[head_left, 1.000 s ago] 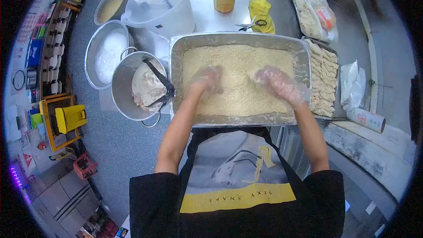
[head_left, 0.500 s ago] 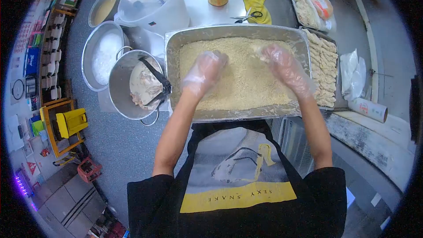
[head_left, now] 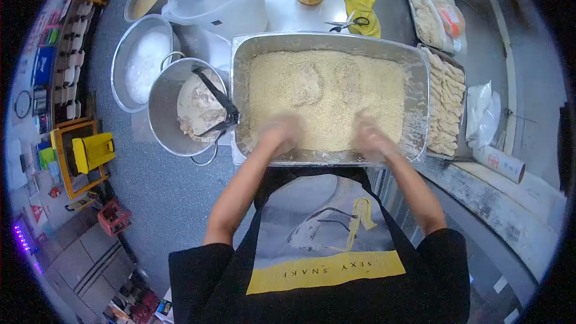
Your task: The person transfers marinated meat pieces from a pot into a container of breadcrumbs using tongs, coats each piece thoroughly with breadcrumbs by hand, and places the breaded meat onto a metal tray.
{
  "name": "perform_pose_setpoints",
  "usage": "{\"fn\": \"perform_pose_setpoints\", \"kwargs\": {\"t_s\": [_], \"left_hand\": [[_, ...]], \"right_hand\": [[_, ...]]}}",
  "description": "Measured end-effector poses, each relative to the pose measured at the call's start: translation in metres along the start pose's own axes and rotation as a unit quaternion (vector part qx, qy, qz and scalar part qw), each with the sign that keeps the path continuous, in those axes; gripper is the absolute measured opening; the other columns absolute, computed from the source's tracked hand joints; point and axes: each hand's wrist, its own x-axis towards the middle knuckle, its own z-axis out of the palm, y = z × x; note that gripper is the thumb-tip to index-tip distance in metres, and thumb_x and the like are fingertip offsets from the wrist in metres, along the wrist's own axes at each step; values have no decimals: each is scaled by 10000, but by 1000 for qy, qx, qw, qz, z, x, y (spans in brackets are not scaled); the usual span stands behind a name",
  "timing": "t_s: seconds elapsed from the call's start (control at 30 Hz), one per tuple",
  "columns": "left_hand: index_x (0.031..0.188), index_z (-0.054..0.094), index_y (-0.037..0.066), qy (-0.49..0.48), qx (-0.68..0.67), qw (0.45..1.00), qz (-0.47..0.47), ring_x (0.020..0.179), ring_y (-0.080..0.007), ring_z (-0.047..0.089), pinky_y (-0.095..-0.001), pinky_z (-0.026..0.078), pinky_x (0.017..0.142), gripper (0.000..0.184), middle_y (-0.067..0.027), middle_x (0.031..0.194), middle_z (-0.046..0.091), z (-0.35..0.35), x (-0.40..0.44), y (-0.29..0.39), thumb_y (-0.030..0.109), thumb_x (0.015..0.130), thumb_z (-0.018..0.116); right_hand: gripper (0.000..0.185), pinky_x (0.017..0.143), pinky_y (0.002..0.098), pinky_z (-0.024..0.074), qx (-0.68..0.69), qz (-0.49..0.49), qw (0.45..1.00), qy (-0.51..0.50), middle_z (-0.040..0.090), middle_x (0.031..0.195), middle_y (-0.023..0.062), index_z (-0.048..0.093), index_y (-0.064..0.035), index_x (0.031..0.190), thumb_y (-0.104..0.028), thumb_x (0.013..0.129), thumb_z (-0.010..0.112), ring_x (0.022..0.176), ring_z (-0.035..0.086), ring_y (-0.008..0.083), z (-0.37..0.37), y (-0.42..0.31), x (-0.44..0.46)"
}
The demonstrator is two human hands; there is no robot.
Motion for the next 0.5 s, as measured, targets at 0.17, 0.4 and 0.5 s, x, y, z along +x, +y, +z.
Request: {"fn": "perform_pose_setpoints", "kwargs": {"t_s": [0.17, 0.4, 0.5], "left_hand": [[1119, 706, 20, -101, -114, 986, 68, 777, -250, 690, -428, 553, 709, 456, -171, 907, 745, -27, 25, 23, 330, 787, 749], [960, 759, 36, 127, 77, 986, -72, 813, -301, 725, -464, 566, 724, 328, -165, 905, 750, -25, 19, -43, 329, 819, 712], [871, 737, 9, 72, 135, 988, 22, 804, -357, 708, -479, 535, 664, 240, -198, 892, 731, 9, 24, -18, 168, 872, 556]], "right_hand": [[719, 1066, 417, 455, 461, 15, 879, -121, 599, 1274, 220, 463, 7, 1441, -30, 759, 688, 1208, 580, 326, -107, -101, 33], [432, 1003, 412, 491, 185, -50, 958, 212, 634, 1194, 153, 602, -9, 1188, 34, 762, 659, 1143, 613, 314, -92, 10, 37], [305, 884, 396, 540, -180, -153, 966, 109, 674, 1031, 147, 582, 59, 1106, -51, 823, 609, 988, 664, 295, -35, 24, 5]]}}
